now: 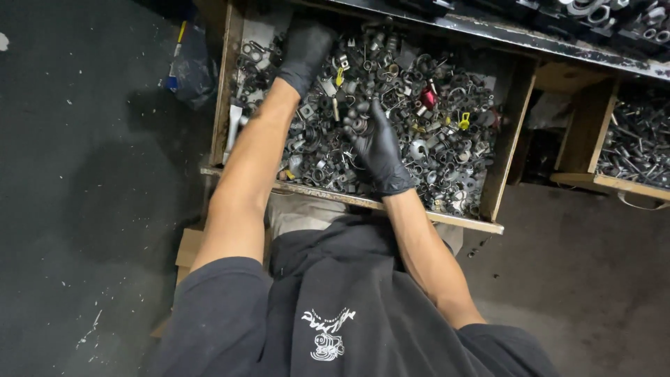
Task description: The person repeatedly sifts through a drawer full of mixed metal hardware, picking up individual pieces, briefly inspecting them, and placing them into trays on the workbench. The process continues throughout the clip with no visible final state.
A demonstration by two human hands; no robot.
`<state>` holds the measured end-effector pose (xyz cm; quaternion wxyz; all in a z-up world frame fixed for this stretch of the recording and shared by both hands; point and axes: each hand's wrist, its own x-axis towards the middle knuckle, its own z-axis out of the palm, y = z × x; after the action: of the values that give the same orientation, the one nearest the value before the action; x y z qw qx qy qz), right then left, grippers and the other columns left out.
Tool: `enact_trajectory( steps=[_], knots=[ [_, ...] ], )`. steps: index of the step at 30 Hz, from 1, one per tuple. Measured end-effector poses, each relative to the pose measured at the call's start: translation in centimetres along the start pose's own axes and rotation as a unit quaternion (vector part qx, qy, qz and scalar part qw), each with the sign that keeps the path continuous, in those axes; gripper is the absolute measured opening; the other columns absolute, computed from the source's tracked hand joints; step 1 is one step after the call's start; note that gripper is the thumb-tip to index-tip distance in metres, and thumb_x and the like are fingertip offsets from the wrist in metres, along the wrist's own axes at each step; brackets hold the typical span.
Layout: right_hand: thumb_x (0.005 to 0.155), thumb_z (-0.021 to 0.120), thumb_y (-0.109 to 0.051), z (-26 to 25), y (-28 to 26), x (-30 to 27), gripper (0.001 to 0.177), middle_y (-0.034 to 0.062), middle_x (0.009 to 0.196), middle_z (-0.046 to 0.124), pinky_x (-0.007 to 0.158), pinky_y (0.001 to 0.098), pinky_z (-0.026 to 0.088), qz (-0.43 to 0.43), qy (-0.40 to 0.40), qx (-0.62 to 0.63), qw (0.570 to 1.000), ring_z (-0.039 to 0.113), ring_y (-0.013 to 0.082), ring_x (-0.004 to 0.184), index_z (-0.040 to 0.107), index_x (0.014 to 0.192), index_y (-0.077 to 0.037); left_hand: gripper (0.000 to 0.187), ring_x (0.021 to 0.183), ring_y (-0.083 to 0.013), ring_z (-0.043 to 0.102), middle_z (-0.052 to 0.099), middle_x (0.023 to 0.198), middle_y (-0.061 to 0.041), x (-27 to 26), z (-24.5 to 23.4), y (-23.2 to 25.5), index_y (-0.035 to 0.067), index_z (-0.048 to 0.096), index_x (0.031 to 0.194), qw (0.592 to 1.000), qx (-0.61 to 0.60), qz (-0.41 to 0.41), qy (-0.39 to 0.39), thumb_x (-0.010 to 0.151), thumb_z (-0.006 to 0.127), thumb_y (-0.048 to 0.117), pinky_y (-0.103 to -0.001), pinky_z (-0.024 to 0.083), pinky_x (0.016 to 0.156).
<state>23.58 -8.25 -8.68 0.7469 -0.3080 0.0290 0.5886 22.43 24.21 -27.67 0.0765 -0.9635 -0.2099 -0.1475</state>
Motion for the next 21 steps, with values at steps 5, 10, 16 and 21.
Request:
enact_trajectory(
  steps=[5, 10, 16, 21],
  knots=[
    [0.101, 0.060, -0.039, 0.6, -0.2, -0.5, 0.030, 0.0088, 0.095, 0.068, 0.075, 0.0285, 0.060, 0.002, 0.035, 0.015, 0.999, 0.068, 0.0214, 0.085, 0.065, 0.094, -0.010, 0.018, 0.064, -0.0363, 0.077, 0.077, 0.074, -0.013, 0.0, -3.3, 0.2, 0.015, 0.081, 0.080, 0.999, 0.001, 0.000, -0.053, 0.077, 0.068, 0.003, -0.045, 0.061, 0.049],
    [0.101, 0.060, -0.041, 0.7, -0.4, -0.9, 0.031, 0.0082, 0.095, 0.068, 0.079, 0.0287, 0.060, -0.011, 0.022, -0.001, 1.000, 0.069, 0.0213, 0.086, 0.066, 0.097, -0.011, 0.021, 0.060, -0.0163, 0.064, 0.070, 0.075, -0.005, -3.7, -18.3, 3.0, 0.009, 0.074, 0.087, 0.973, -0.205, -0.106, 0.010, 0.100, 0.059, 0.013, -0.027, 0.051, 0.055],
    [0.102, 0.053, -0.049, 0.9, -0.3, -0.3, 0.052, 0.0176, 0.116, 0.073, 0.087, 0.0341, 0.063, 0.017, 0.004, 0.011, 1.000, 0.074, 0.0274, 0.103, 0.064, 0.126, -0.003, 0.025, 0.089, -0.0216, 0.074, 0.077, 0.096, -0.006, -9.4, -29.8, 11.3, 0.018, 0.072, 0.099, 0.729, -0.565, -0.385, -0.021, 0.095, 0.061, 0.040, -0.032, 0.058, 0.072],
    [0.099, 0.061, -0.049, 1.3, 0.3, -0.4, 0.053, 0.0185, 0.117, 0.074, 0.084, 0.0354, 0.067, 0.010, -0.027, 0.029, 0.999, 0.077, 0.0199, 0.095, 0.069, 0.122, -0.002, 0.014, 0.095, -0.0290, 0.073, 0.077, 0.092, -0.007, -10.0, -29.9, 15.1, 0.018, 0.077, 0.097, 0.811, -0.532, -0.242, 0.041, 0.088, 0.085, 0.023, -0.038, 0.059, 0.086]
  ],
)
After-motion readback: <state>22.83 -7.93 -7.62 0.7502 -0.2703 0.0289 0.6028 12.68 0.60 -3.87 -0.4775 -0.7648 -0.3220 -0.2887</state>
